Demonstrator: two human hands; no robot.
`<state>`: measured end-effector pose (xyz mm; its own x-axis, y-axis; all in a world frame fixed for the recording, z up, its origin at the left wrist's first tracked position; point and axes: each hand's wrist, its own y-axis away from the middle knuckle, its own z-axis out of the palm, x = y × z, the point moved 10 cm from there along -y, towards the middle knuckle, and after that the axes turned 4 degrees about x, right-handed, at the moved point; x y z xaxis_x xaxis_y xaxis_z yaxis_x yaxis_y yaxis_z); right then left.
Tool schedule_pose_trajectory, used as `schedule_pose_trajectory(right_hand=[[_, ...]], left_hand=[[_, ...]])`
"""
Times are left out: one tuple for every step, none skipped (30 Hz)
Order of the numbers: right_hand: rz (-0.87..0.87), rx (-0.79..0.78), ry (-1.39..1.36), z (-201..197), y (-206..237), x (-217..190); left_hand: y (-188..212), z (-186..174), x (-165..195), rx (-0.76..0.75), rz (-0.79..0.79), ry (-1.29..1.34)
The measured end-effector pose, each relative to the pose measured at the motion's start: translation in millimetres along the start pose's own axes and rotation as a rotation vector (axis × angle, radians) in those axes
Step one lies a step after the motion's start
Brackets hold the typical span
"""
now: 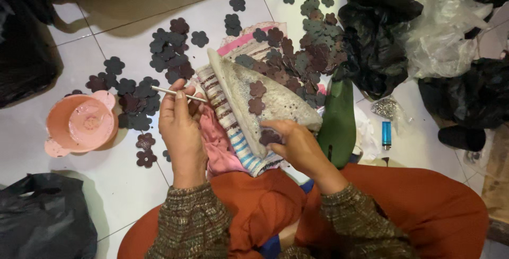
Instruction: The person sits on the floor and uses a metal rod to punch holes into flower-shaped rubber pieces. They then insert these pieces into a green shoe last, arranging them in rows along the side of the last.
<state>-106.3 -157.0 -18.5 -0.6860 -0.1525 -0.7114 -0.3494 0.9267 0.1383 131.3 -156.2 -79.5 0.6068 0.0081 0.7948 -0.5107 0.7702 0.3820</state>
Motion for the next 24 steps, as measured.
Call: schedule_pose_trajectory(right_hand=[[-0.022,0.006,0.047,0.8,-0.7,-2.8],[-0.043,0.014,0.095,1.0,-1.2,-4.6],[-0.062,0.024,0.144,1.0,-1.9,-5.4],[-0.076,0.024,0.141,1.5,-2.7,-5.2],[-0.094,0.022,0.136,2.1,-4.1,-4.9],[-0.113,0.02,0.13,2.9,-6.5,-4.4],[-0.112,-0.014,0.112,6.7,-10.3,-1.7],[-0.107,-0.047,0.095,10.4,-16.2,1.5],[-0.101,-0.08,0.08,13.9,-21.6,3.9],[0.042,-0.058,-0.016,11.9,-30.0,18.5],[0.183,-0.036,-0.111,11.5,-39.5,32.7],[0.325,-0.012,-0.207,12.4,-46.8,46.1],[0.292,0.033,-0.26,8.4,-60.5,43.8],[0.256,0.076,-0.314,3.9,-74.5,41.5],[0.217,0.121,-0.367,-0.4,-85.8,38.7],[0.189,0.131,-0.29,-2.0,-94.7,36.5],[0.162,0.14,-0.213,-3.3,-101.5,34.5],[0.139,0.147,-0.136,-4.1,-106.0,32.5],[0.119,0.138,-0.046,-3.8,-108.7,31.0],[0.098,0.131,0.047,-3.0,-110.2,29.4],[0.076,0.122,0.139,-1.6,-111.0,27.7],[0.014,0.166,0.129,-5.0,-110.8,21.8],[-0.047,0.209,0.118,-8.5,-110.2,15.8],[-0.108,0.254,0.106,-12.6,-109.3,9.9]], left_hand=[[-1.5,-1.9,2.2,0.01,0.002,-0.009],[-3.4,-3.2,3.6,0.019,0.004,-0.017],[-5.5,-3.6,3.9,0.024,0.003,-0.024],[-7.3,-0.6,1.6,-0.001,-0.012,-0.021],[-9.0,2.3,-1.0,-0.023,-0.024,-0.018],[-11.1,4.9,-3.8,-0.045,-0.034,-0.016],[-13.1,6.0,-4.5,-0.057,-0.019,-0.039],[-14.9,7.5,-6.5,-0.07,-0.009,-0.062],[-16.7,8.5,-8.2,-0.084,0.001,-0.085],[-18.7,7.7,-10.9,-0.082,-0.004,-0.083],[-21.2,7.1,-13.1,-0.08,-0.006,-0.08],[-23.6,6.6,-15.0,-0.08,-0.01,-0.079],[-25.9,6.3,-16.3,-0.079,-0.01,-0.083],[-27.8,5.9,-17.0,-0.078,-0.008,-0.087],[-30.2,6.3,-17.0,-0.078,-0.003,-0.091],[-32.5,6.3,-17.2,-0.072,-0.003,-0.091],[-33.4,6.0,-17.4,-0.066,-0.004,-0.092],[-33.9,5.2,-17.5,-0.058,-0.008,-0.095],[-34.7,5.4,-17.1,-0.058,-0.01,-0.089],[-35.1,6.0,-16.7,-0.06,-0.011,-0.08],[-35.5,6.4,-16.3,-0.059,-0.012,-0.071],[-35.8,7.2,-16.1,-0.059,-0.012,-0.079],[-35.8,7.8,-15.9,-0.059,-0.013,-0.087],[-36.0,8.7,-15.6,-0.06,-0.013,-0.096]])
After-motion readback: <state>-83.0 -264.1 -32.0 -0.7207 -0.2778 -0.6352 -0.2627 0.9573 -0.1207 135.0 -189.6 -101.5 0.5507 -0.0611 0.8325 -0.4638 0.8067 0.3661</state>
